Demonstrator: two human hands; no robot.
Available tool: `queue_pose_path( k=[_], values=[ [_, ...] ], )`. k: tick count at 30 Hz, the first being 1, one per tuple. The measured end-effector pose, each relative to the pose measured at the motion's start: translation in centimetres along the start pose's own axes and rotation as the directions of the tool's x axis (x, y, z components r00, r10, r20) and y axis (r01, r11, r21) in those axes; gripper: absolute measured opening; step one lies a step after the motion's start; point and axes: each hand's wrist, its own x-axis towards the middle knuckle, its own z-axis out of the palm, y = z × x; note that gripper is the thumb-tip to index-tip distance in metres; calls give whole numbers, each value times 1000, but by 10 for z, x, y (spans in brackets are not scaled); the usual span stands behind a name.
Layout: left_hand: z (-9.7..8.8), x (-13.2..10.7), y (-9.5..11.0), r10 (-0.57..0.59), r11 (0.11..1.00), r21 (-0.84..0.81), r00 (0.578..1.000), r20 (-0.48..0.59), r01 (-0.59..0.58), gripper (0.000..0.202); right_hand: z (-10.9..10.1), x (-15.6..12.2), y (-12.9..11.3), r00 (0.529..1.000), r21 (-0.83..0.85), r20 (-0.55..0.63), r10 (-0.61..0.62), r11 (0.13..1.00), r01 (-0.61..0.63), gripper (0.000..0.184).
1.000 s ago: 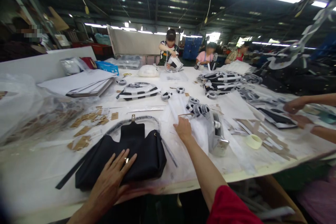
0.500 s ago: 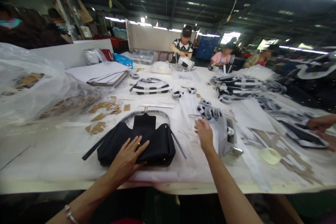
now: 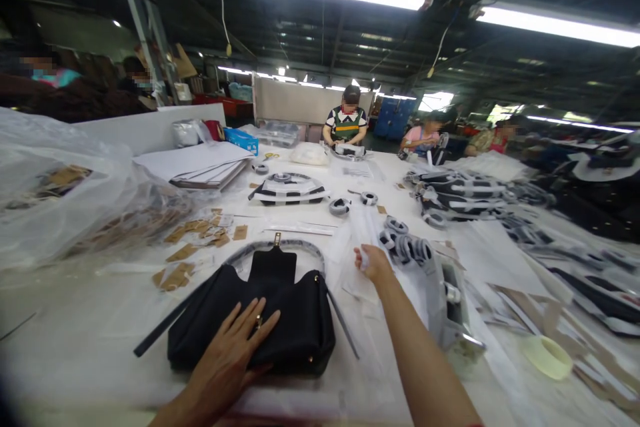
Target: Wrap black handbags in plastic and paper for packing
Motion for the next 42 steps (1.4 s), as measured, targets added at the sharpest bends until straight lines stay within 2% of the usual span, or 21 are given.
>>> queue_pose_path(
  k=[3, 5, 8, 10, 11, 13, 15, 17, 18, 19, 22, 24, 26, 28, 29, 30, 32, 34, 36, 39, 42],
  values=[
    [1, 1, 1, -12, 1000, -18, 1000, -13, 12, 87, -15, -13, -25, 995, 142, 94, 26, 989, -39, 24],
    [0, 2, 2, -19, 999, -32, 1000, -4, 19, 87, -19, -39, -31, 990, 214, 143, 16, 976, -46, 25],
    [-6, 4, 5, -47, 997, -64, 998, 42, 50, 83, -19, -95, -21, 968, 393, 251, 1, 914, -103, 19],
    [-12, 5, 8, -63, 992, -102, 994, 88, 72, 77, -24, -135, -6, 953, 467, 303, -12, 873, -138, 26],
    [-17, 6, 9, -60, 989, -128, 991, 116, 75, 74, -30, -153, 1, 946, 443, 324, -15, 886, -137, 32],
    [-28, 9, 7, -34, 981, -180, 982, 188, 69, 69, -44, -183, 12, 910, 232, 415, 9, 966, -115, 41],
    [-43, 15, -1, 22, 974, -224, 960, 281, 43, 61, -58, -204, 18, 808, -61, 585, 75, 997, -49, 43],
    [-60, 25, -14, 109, 955, -297, 911, 399, 16, 66, -64, -220, 20, 688, -250, 714, 129, 965, 79, 38],
    [-70, 32, -21, 163, 935, -354, 873, 459, 11, 73, -63, -225, 20, 656, -284, 745, 121, 947, 148, 36],
    [-79, 40, -28, 212, 912, -410, 833, 511, 20, 76, -59, -230, 20, 651, -294, 754, 86, 931, 217, 33],
    [-101, 65, -44, 323, 867, -495, 695, 643, 56, 81, -37, -235, 25, 703, -280, 696, -149, 845, 456, 28],
    [-110, 81, -50, 357, 862, -502, 625, 694, 65, 82, -18, -231, 34, 681, -295, 629, -375, 695, 655, 26],
    [-114, 94, -52, 387, 857, -511, 578, 719, 62, 82, -1, -225, 45, 605, -350, 559, -566, 500, 792, 24],
    [-116, 100, -52, 419, 849, -525, 539, 731, 52, 82, 13, -220, 59, 537, -417, 483, -692, 357, 836, 23],
    [-115, 99, -50, 426, 850, -525, 531, 733, 43, 82, 18, -218, 66, 516, -443, 442, -734, 322, 837, 23],
    [-113, 95, -46, 420, 856, -516, 541, 729, 31, 83, 23, -217, 73, 502, -460, 403, -765, 305, 834, 22],
    [-105, 79, -32, 354, 890, -456, 632, 689, -1, 86, 28, -217, 86, 493, -480, 336, -803, 304, 823, 21],
    [-91, 53, -12, 207, 945, -327, 801, 561, -15, 89, 31, -216, 95, 497, -495, 303, -813, 311, 811, 19],
    [-75, 24, 9, 58, 978, -207, 922, 382, 24, 80, 30, -214, 101, 501, -514, 305, -810, 303, 803, 18],
    [-57, -9, 31, -54, 995, -70, 982, 183, 68, 63, 25, -210, 105, 499, -526, 332, -801, 282, 802, 17],
    [-53, -14, 32, -54, 998, -21, 992, 113, 57, 61, 18, -207, 104, 507, -494, 305, -806, 322, 808, 16]
  ],
)
